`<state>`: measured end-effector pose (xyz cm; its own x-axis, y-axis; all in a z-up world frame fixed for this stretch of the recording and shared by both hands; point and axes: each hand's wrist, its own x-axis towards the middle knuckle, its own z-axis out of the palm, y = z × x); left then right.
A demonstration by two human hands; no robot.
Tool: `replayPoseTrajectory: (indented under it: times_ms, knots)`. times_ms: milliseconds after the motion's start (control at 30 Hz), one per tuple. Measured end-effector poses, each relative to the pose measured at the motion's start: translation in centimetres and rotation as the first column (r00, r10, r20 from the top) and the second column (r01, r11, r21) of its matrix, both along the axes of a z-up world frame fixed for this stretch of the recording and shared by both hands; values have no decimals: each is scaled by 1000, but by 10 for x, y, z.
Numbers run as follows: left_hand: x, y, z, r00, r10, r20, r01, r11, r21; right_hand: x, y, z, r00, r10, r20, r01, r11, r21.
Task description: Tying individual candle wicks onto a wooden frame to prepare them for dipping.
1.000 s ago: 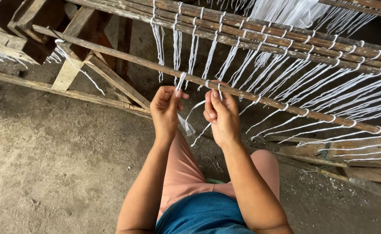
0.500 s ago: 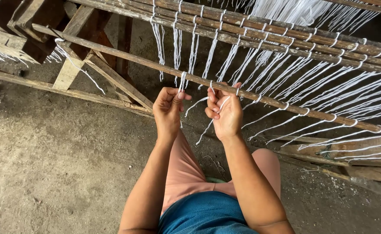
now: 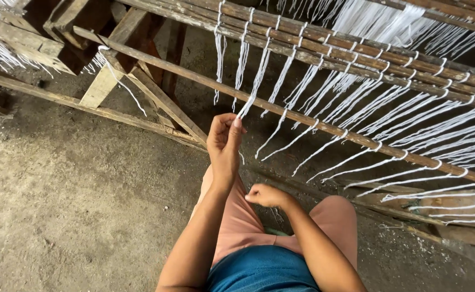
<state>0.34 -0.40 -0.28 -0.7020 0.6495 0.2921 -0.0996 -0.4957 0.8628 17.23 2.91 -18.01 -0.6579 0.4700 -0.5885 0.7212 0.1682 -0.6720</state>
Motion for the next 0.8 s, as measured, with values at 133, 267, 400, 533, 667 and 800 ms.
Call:
replayPoseTrajectory:
  times_ms: [133,267,400,533,667,800]
  knots:
    - [-2,-2,1,999,30,-37,-32,998,-47,-58,-3,115,958,-149,-243,143,989,-41]
    - [1,-8,5,994,69,-83,-74,995,-68,-95,1,188,648,-245,-721,474,871,130]
    - [-9,-8,25,986,128,-110,-135,989,-59,-113,1,189,351,-306,-885,673,739,12]
    - [-48,9,23,961,189,-201,-196,981,-15,-110,-9,202,239,-384,-892,648,747,-148]
    - [-55,18,28,939,223,-263,-230,973,4,-110,-18,208,87,-387,-918,625,739,-252]
    - [-58,18,25,944,223,-241,-238,970,-37,-107,-19,200,89,-391,-916,588,763,-269]
